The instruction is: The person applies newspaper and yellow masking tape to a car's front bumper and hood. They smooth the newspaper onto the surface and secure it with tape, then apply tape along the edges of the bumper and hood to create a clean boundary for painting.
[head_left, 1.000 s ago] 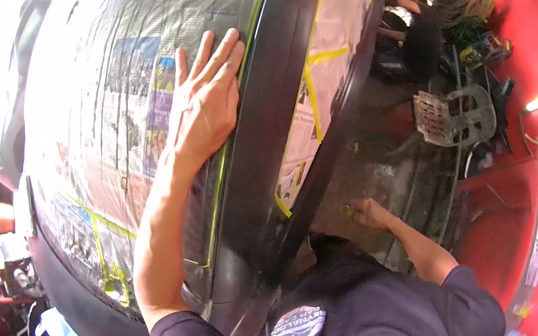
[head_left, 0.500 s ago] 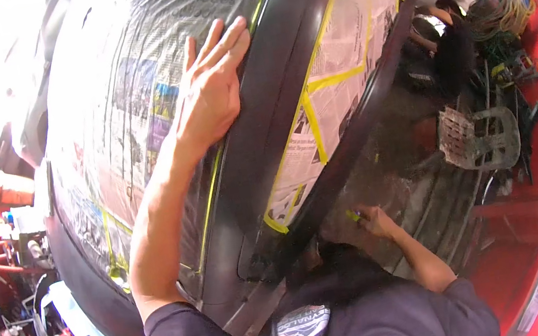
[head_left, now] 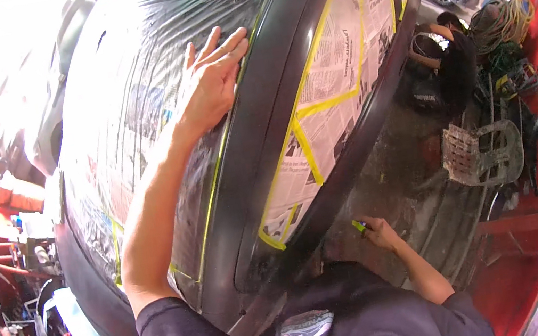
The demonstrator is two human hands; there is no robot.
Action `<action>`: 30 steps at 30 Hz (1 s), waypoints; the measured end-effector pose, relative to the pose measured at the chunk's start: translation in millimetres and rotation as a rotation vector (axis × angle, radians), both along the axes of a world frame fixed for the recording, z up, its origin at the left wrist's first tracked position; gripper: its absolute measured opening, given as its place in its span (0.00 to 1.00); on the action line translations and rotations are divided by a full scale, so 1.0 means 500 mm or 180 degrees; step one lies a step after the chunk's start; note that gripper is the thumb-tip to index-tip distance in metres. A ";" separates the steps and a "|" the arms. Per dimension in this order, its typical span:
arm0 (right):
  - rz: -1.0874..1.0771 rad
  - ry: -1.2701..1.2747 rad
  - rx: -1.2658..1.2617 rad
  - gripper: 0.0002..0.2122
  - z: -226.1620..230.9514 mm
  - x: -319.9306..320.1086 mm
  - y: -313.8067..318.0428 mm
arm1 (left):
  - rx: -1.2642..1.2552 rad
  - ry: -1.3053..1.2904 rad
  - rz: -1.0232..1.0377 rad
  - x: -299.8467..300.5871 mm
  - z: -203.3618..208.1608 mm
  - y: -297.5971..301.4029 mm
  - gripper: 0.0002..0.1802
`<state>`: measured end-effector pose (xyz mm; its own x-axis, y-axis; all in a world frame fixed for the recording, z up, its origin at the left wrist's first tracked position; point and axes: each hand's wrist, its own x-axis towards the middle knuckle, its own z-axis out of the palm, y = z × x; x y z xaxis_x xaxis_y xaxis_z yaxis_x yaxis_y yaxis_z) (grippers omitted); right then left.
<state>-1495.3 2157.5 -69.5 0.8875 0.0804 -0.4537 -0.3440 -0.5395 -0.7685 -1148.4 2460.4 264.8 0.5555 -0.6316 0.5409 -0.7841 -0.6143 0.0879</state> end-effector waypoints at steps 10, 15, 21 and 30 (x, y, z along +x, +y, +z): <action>0.0263 -0.0458 0.0069 0.22 -0.053 -0.002 0.034 | 0.0318 -0.0128 -0.0139 0.116 0.054 -0.094 0.25; 0.0631 -0.0571 -0.0044 0.23 0.001 0.008 0.071 | 0.0267 -0.0166 0.0085 0.089 0.049 -0.099 0.25; 0.0342 -0.1182 0.0122 0.24 -0.025 -0.018 0.080 | 0.0341 0.0099 0.0086 0.042 0.010 -0.039 0.22; 0.0162 0.0034 0.0139 0.21 0.015 -0.049 0.085 | 0.0348 0.0077 -0.0143 0.130 0.048 -0.077 0.20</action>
